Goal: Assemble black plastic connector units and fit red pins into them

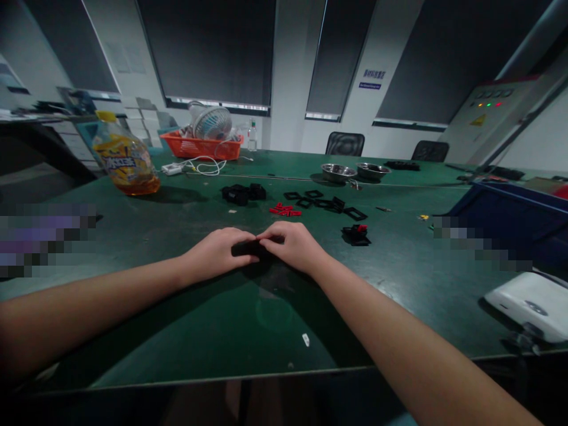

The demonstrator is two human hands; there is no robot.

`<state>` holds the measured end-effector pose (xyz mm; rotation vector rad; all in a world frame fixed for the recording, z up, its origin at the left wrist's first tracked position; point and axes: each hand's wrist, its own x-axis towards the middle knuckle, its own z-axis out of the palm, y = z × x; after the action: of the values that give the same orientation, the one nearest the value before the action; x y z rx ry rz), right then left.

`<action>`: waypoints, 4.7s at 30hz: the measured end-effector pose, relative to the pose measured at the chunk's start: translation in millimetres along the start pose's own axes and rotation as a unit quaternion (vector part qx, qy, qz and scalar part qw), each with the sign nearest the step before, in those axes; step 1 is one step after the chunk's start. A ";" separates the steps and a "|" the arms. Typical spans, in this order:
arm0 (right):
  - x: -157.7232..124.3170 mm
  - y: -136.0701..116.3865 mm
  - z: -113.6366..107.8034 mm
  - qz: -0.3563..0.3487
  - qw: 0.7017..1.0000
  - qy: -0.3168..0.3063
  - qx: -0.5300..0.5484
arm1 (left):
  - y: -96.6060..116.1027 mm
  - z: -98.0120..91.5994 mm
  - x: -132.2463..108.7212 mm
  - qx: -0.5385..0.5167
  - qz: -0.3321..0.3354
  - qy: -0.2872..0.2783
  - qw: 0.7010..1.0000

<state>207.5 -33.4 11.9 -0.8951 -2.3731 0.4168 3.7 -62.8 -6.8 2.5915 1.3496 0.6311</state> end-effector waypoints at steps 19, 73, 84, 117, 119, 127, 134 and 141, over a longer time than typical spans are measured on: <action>-0.1 -1.6 -1.3 0.012 1.000 -0.009 -0.004 | -2.0 0.9 0.7 -0.001 0.006 -0.001 1.000; -0.7 -4.5 -2.0 0.014 1.000 -0.015 -0.004 | -0.1 -1.3 -0.8 0.000 0.012 -0.004 1.000; -1.1 -5.2 -3.5 0.013 1.000 -0.015 -0.004 | -1.9 -0.6 -1.1 0.000 0.014 -0.004 1.000; -3.2 27.5 -54.8 0.230 0.955 -0.076 -0.170 | 0.9 3.0 -1.6 -0.104 -0.072 0.015 0.992; -3.7 32.8 -60.4 0.257 0.943 -0.066 -0.199 | 0.7 2.8 -1.7 -0.104 -0.073 0.010 0.992; -7.8 51.2 -77.3 0.386 0.887 -0.042 -0.249 | 0.8 2.2 -2.0 -0.098 -0.067 0.008 0.993; -11.4 64.2 -85.9 0.433 0.859 -0.035 -0.272 | -1.2 3.9 -2.3 -0.095 -0.067 0.011 0.993; -14.4 72.0 -91.7 0.448 0.845 -0.042 -0.288 | -1.0 2.8 -2.6 -0.085 -0.069 0.008 0.994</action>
<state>308.0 17.3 45.6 -2.3167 -2.0167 0.0501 2.8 -64.2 -10.4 2.3432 1.3998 0.7116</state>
